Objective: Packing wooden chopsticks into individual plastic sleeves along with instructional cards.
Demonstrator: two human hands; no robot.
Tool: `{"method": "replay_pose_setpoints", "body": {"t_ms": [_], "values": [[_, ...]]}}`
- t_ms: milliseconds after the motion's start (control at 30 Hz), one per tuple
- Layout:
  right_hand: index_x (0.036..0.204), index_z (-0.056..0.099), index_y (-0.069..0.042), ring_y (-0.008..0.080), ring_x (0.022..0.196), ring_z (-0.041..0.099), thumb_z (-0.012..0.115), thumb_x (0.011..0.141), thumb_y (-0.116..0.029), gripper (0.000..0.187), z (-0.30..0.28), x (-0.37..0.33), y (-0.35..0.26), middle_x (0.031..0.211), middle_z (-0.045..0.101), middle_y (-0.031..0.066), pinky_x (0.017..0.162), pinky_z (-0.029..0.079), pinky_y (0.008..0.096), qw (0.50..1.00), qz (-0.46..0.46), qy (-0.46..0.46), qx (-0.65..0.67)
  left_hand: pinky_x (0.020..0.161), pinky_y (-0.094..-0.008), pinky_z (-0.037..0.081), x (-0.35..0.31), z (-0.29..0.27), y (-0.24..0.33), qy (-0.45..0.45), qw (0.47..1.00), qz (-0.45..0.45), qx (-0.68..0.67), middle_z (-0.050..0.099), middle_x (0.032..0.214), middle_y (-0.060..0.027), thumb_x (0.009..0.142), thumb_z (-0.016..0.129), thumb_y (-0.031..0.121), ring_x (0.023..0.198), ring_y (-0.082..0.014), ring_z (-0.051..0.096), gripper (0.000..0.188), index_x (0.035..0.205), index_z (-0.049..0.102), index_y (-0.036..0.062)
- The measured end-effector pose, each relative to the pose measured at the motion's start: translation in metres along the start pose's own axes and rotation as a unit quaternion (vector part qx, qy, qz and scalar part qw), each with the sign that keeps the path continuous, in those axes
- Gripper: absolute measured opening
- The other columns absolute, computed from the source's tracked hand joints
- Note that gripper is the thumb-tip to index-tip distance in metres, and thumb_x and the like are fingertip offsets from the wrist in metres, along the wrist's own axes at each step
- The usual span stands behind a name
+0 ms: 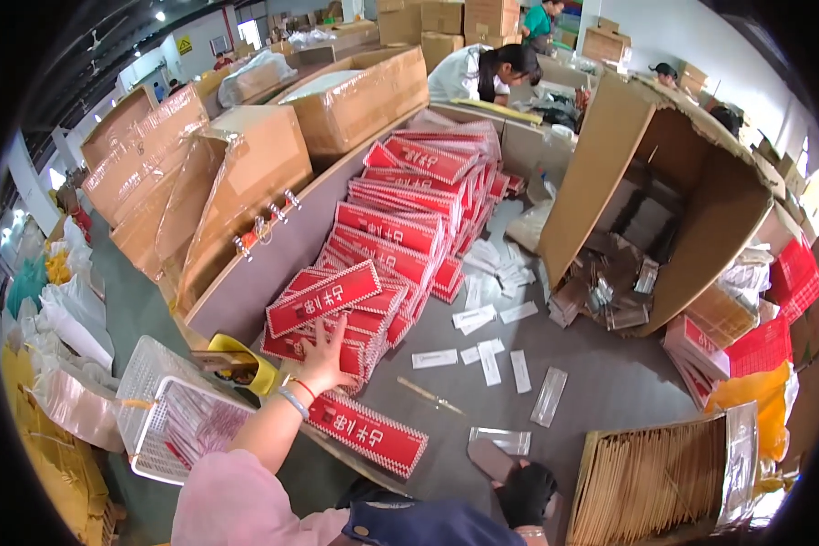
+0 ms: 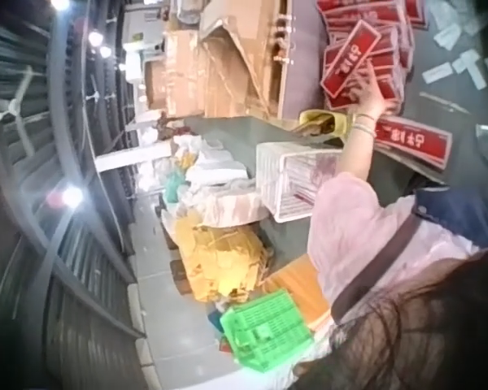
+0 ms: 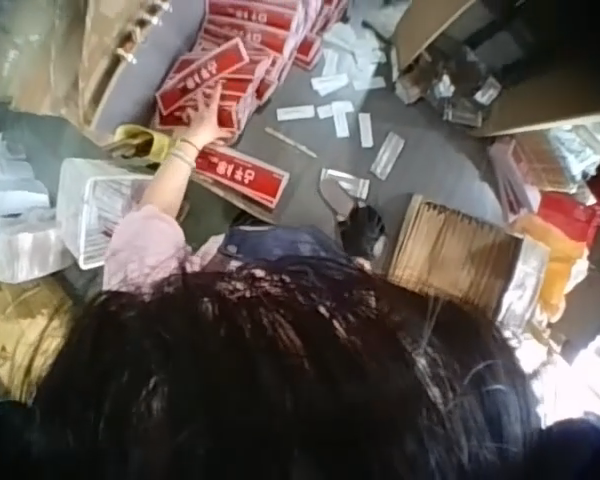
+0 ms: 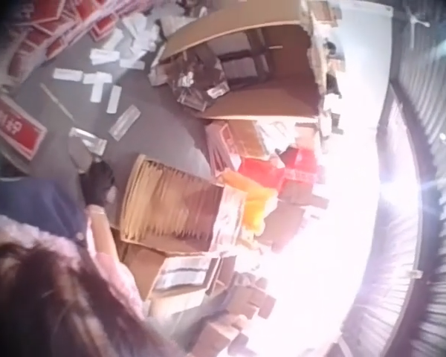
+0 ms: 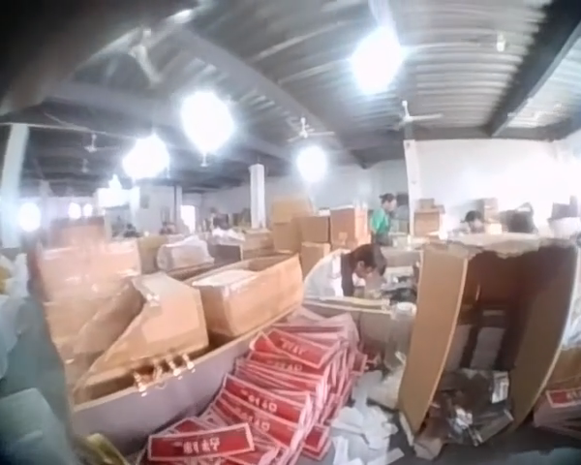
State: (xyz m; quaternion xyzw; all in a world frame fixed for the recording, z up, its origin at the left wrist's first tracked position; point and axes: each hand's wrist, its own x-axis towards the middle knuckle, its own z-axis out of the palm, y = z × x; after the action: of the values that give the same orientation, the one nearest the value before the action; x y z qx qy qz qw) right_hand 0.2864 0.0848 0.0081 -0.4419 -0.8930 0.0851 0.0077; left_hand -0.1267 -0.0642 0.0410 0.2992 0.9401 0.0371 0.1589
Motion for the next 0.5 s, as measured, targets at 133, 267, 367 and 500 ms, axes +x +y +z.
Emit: {"method": "replay_pose_setpoints", "body": {"t_ms": [133,267,367,500], "values": [[0.109,0.062,-0.009,0.0362,0.099,0.059,0.076,0.068,-0.045,0.057,0.021,-0.014,0.013,0.101,0.062,0.0148,0.084,0.047,0.051,0.996,-0.032,0.077,0.039,0.11,-0.0699,0.02,0.055,0.01,0.015,0.073,0.993,0.087,-0.046,0.007,0.155,-0.0346,0.048,0.095,0.034,0.14,-0.0588,0.018,0.139,0.156,0.008,0.0283],[0.124,0.055,-0.011,0.0365,0.106,0.055,0.075,0.069,-0.044,0.068,0.013,-0.008,0.005,0.11,0.059,0.0144,0.086,0.045,0.0533,1.0,-0.018,0.014,0.022,0.11,-0.0705,0.017,0.127,0.009,0.04,0.121,0.979,0.152,-0.062,0.016,0.152,-0.0372,0.048,0.096,0.034,0.139,-0.0561,0.024,0.141,0.156,0.005,0.0285],[0.124,0.055,-0.012,0.0372,0.106,0.054,0.076,0.069,-0.043,0.068,-0.001,-0.002,0.003,0.109,0.06,0.0149,0.085,0.045,0.0532,0.999,-0.008,-0.049,-0.004,0.108,-0.072,0.019,0.152,-0.001,0.053,0.113,0.982,0.144,-0.043,0.019,0.15,-0.0384,0.051,0.095,0.036,0.139,-0.0535,0.026,0.139,0.156,0.005,0.0267],[0.123,0.057,-0.012,0.037,0.103,0.056,0.076,0.07,-0.044,0.065,0.014,-0.004,0.013,0.107,0.061,0.015,0.082,0.046,0.0524,0.998,-0.05,0.026,0.025,0.104,-0.0608,0.039,0.128,-0.006,0.061,0.155,0.979,0.123,-0.05,0.028,0.151,-0.0255,0.052,0.094,0.032,0.131,-0.0569,0.033,0.122,0.152,0.025,0.0271]]}}
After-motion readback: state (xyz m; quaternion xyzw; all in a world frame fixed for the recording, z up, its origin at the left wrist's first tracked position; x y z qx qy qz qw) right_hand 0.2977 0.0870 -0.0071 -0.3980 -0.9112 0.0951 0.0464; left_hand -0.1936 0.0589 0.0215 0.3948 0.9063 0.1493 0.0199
